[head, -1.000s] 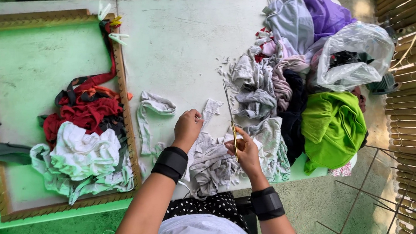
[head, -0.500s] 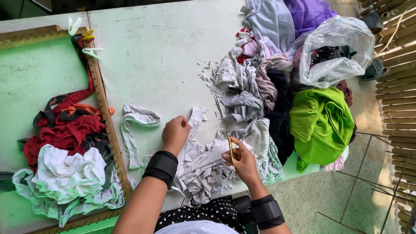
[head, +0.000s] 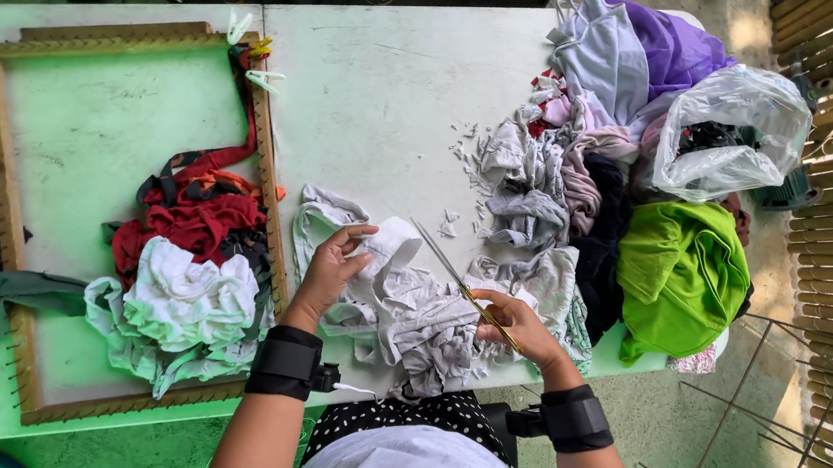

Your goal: The person cuts fabric scraps into long strips by holding the fabric with one hand and cutting with scissors in the other, then aligns the cut strips by hand.

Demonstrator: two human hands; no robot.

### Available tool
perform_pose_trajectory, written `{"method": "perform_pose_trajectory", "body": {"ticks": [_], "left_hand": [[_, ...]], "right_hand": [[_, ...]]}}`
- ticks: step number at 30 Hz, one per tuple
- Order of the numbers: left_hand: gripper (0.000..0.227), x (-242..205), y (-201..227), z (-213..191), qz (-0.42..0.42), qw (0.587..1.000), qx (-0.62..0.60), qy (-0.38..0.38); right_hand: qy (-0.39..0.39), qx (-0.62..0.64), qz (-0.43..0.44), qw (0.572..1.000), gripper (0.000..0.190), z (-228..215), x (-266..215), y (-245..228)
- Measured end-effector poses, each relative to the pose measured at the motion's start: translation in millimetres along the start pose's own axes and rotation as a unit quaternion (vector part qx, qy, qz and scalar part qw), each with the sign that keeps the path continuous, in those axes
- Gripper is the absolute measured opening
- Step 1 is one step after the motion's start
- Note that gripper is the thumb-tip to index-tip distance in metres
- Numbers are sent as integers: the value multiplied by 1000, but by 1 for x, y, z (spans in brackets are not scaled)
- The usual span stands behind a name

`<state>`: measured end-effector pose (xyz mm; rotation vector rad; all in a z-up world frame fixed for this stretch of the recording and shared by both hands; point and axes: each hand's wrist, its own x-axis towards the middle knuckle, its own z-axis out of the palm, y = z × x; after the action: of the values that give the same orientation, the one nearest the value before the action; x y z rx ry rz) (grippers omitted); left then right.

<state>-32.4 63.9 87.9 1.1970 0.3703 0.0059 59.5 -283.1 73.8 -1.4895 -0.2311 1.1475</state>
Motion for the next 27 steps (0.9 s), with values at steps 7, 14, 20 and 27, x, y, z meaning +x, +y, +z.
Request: {"method": "perform_pose_trajectory", "body": {"ticks": [7,14,20,27], "left_hand": [[32,-7,-49,-45,35,999,19,0],[44,-17,-7,-10,-21,998,23,-52],[49,-18,-9,-1,-49,997,-5,-63],[42,-15,-39,1,-40,997,-38,-46]], "right_hand": [[-75,-19,56,995,81,9,-19,-22],[-118,-48,34,991,82,21,-21,-16],[-134,-38,30,990,83,35,-21,-24],[-145,44,-4,988,87,44,-19,-26]]}}
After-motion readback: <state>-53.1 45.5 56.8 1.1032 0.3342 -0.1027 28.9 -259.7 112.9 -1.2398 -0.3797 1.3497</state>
